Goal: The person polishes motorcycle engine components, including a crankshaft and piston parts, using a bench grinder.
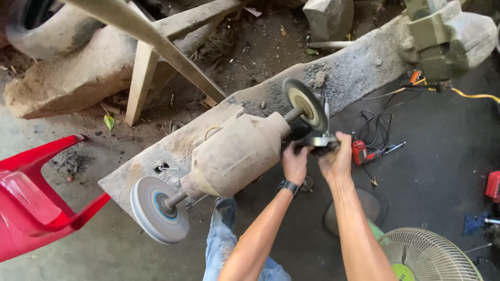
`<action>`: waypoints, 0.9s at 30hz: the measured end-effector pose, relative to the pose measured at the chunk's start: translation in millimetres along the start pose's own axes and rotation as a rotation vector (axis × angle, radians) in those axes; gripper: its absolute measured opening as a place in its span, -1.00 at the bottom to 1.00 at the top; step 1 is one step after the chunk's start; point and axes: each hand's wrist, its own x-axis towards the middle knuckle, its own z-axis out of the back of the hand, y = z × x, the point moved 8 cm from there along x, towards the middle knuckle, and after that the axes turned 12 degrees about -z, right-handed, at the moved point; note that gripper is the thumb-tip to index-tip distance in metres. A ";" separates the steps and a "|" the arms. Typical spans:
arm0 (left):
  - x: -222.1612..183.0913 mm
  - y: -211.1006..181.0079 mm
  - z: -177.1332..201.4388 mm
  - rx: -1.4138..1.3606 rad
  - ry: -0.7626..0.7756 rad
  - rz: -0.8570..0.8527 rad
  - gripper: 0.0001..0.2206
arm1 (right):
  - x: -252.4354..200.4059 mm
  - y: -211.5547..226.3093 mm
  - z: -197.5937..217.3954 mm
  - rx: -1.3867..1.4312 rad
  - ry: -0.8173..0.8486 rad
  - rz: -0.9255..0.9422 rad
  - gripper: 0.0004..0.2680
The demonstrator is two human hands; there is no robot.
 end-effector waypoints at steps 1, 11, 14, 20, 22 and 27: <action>-11.1 -5.0 6.9 -0.001 0.002 -0.003 -0.84 | -2.4 -11.1 18.7 0.001 0.001 0.004 -0.71; -89.6 -93.6 32.7 0.264 0.328 -0.396 -0.69 | -88.3 -55.7 60.9 0.111 0.055 0.026 -0.75; -102.3 -117.1 17.4 0.444 0.458 -0.501 -0.66 | -95.5 -61.9 77.5 0.149 -0.049 -0.047 -0.64; -37.6 -27.1 4.4 0.398 0.275 -0.350 -0.61 | -15.7 -28.2 63.0 0.075 0.002 -0.053 -0.63; -4.2 3.2 -0.8 0.369 0.195 -0.219 -0.68 | 12.3 -8.7 35.6 0.033 0.022 -0.066 -0.66; -10.1 3.9 12.9 0.205 0.079 -0.099 -0.75 | -6.8 -13.4 21.3 0.012 -0.014 0.008 -0.72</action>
